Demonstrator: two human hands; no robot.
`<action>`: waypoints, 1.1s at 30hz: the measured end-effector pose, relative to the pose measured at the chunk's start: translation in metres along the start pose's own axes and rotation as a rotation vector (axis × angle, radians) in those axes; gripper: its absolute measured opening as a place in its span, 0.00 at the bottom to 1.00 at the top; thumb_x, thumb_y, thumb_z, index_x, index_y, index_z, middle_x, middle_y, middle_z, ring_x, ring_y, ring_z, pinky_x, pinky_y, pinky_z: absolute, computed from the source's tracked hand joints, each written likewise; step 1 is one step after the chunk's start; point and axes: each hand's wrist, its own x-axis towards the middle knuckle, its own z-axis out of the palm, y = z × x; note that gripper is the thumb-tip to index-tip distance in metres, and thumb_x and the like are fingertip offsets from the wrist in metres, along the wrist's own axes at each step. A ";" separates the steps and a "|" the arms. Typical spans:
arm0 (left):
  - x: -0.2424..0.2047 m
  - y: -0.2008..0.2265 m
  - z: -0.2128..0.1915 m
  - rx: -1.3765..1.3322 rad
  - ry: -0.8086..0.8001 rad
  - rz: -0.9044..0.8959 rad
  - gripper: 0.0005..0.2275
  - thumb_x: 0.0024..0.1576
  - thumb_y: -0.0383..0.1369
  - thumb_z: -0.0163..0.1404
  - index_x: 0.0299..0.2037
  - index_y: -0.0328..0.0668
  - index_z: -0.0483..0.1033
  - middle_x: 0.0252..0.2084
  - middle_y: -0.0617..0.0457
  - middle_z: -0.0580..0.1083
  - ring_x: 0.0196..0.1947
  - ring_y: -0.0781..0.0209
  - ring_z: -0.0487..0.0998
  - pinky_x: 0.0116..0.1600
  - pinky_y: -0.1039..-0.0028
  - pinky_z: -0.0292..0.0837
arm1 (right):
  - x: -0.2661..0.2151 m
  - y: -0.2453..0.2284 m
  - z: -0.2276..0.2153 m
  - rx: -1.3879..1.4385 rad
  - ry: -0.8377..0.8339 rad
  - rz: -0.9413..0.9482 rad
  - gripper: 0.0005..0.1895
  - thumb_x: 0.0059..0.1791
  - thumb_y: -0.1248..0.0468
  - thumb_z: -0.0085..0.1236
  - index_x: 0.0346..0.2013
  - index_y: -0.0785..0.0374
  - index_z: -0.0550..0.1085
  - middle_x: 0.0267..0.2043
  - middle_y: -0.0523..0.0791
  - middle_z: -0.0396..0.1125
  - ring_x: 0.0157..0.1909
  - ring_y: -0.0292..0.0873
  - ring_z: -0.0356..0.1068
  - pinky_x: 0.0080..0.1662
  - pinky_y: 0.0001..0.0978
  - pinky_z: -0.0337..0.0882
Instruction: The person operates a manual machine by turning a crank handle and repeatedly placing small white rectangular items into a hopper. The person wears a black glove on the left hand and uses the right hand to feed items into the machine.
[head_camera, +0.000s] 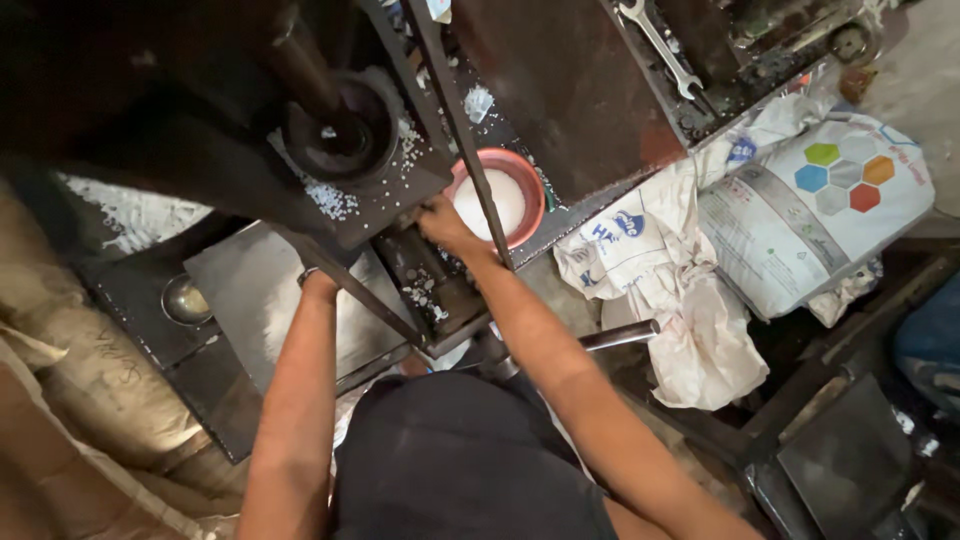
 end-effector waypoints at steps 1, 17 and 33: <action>-0.003 -0.005 -0.006 0.012 0.011 -0.007 0.24 0.51 0.44 0.61 0.52 0.38 0.74 0.51 0.37 0.75 0.51 0.36 0.75 0.55 0.53 0.71 | 0.000 -0.001 0.003 0.047 0.014 -0.083 0.07 0.52 0.65 0.53 0.34 0.66 0.76 0.22 0.44 0.66 0.18 0.36 0.62 0.22 0.31 0.61; -0.180 -0.065 -0.062 -0.120 0.258 -0.255 0.32 0.42 0.37 0.64 0.58 0.36 0.68 0.52 0.36 0.72 0.50 0.34 0.75 0.52 0.53 0.72 | 0.027 0.021 0.004 -0.385 0.257 -0.469 0.11 0.48 0.64 0.61 0.39 0.71 0.78 0.38 0.56 0.76 0.40 0.53 0.78 0.44 0.42 0.74; -0.186 -0.060 -0.067 -0.220 0.374 -0.207 0.32 0.47 0.48 0.67 0.56 0.38 0.69 0.48 0.38 0.76 0.46 0.35 0.79 0.47 0.51 0.74 | -0.062 -0.006 -0.038 0.046 0.534 -0.519 0.13 0.53 0.64 0.54 0.51 0.64 0.75 0.54 0.49 0.72 0.52 0.45 0.71 0.55 0.33 0.70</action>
